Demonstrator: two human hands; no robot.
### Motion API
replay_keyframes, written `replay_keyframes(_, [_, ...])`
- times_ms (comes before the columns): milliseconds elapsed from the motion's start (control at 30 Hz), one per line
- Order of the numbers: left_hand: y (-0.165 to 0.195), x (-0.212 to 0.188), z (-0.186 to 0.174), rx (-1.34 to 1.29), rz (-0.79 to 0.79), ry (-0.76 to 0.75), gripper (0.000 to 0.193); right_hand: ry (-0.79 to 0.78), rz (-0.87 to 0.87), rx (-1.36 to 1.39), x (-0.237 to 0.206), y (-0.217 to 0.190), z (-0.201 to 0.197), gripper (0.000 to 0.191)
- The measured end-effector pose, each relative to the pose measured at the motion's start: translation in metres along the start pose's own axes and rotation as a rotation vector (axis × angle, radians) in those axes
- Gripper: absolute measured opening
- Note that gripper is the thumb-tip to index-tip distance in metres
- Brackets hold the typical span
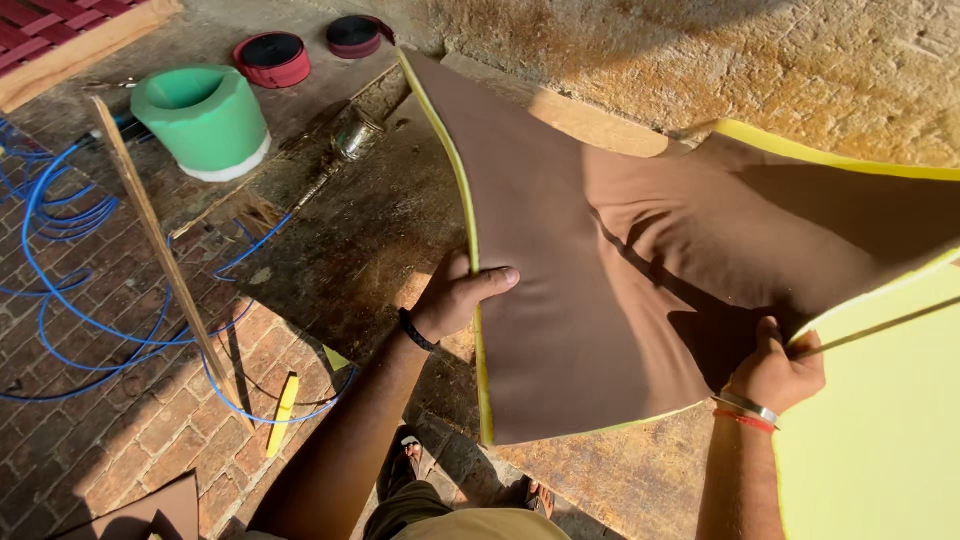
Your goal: The person cuts a yellow foam sheet using a metal ruler as a guide, then applies a brown fabric piece to the foam. They use a spray gun to apply adhesive to the foam and fabric, then press the fabric onto the foam. The person repeats the process with another fabric piece.
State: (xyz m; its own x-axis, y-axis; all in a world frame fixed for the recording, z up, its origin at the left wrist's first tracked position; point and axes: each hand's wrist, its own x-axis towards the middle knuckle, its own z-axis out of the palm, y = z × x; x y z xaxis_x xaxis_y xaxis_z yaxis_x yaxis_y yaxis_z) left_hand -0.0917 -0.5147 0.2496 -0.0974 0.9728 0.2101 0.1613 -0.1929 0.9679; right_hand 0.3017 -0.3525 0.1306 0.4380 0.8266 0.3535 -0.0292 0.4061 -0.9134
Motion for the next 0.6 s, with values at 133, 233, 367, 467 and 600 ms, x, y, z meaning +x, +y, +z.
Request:
replay_keyframes(133, [-0.044, 0.004, -0.039, -0.077, -0.064, -0.146, 0.043, 0.212, 0.0, 0.077, -0.09, -0.022, -0.035, 0.043])
replay_keyframes(233, [-0.092, 0.014, -0.09, -0.128, -0.158, -0.163, 0.035, 0.337, 0.246, -0.063, -0.173, -0.026, -0.018, 0.019])
replay_keyframes(367, [-0.153, -0.001, -0.186, 0.161, -0.423, -0.081, 0.027, 0.257, 0.641, -0.206, -0.28, -0.017, 0.018, 0.011])
replay_keyframes(467, [-0.198, -0.009, -0.218, 0.463, -0.523, -0.009, 0.034, 0.217, 0.881, -0.377, -0.342, -0.001, 0.041, 0.029])
replay_keyframes(600, [-0.246, -0.034, -0.22, 0.597, -0.544, 0.037, 0.029, 0.251, 1.073, -0.444, -0.382, 0.009, 0.053, 0.028])
